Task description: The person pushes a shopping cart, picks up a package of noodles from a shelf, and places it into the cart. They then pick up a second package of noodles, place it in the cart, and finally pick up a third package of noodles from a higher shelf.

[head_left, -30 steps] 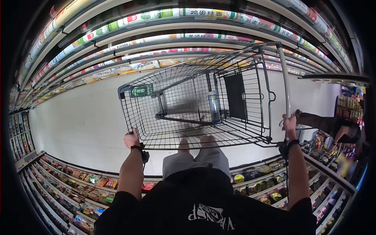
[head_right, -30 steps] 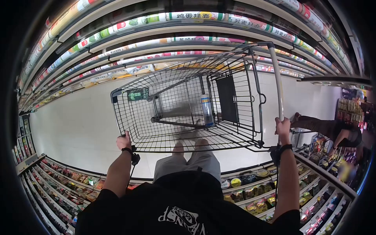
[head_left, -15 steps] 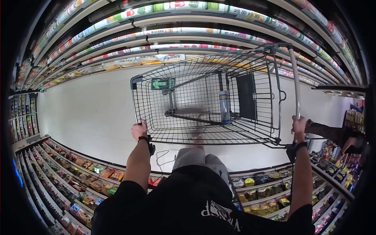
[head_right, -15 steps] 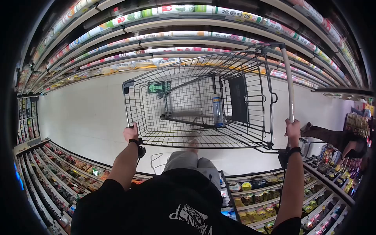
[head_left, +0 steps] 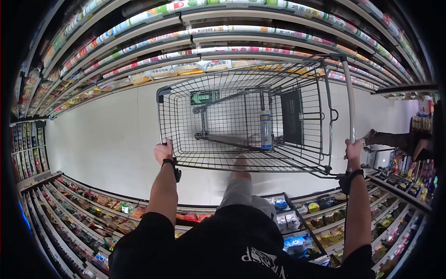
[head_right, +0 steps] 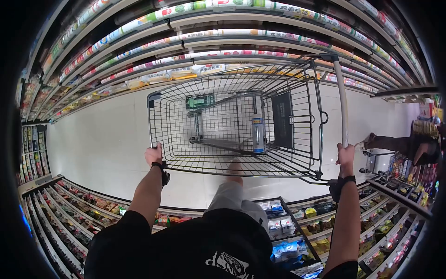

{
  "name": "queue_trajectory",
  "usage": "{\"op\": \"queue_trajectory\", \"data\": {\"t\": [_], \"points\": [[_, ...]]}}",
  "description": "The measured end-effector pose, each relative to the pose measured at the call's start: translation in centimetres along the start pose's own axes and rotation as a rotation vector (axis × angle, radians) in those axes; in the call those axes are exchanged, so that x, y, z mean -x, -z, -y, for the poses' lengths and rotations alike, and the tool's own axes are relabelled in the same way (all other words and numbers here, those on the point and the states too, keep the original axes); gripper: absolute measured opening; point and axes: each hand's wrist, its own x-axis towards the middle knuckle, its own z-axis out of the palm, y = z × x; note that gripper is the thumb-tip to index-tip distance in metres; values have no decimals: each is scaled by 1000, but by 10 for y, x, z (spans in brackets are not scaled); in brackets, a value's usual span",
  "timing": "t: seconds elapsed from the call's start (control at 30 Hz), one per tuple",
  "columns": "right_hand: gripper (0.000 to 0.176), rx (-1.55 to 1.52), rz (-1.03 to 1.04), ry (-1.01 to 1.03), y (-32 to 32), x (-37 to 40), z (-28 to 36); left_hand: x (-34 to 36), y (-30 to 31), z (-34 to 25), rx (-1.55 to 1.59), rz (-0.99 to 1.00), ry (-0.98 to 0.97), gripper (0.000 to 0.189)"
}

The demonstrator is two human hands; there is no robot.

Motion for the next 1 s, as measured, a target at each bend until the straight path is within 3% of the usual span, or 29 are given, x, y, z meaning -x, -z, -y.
{"op": "queue_trajectory", "data": {"t": [0.33,1.0], "points": [[20,-37,37,-33,-42,72,15,-26,31,67,-4,30,78,47],[23,-9,31,21,-180,177,126,-202,93,184,11,6,133,49]]}}
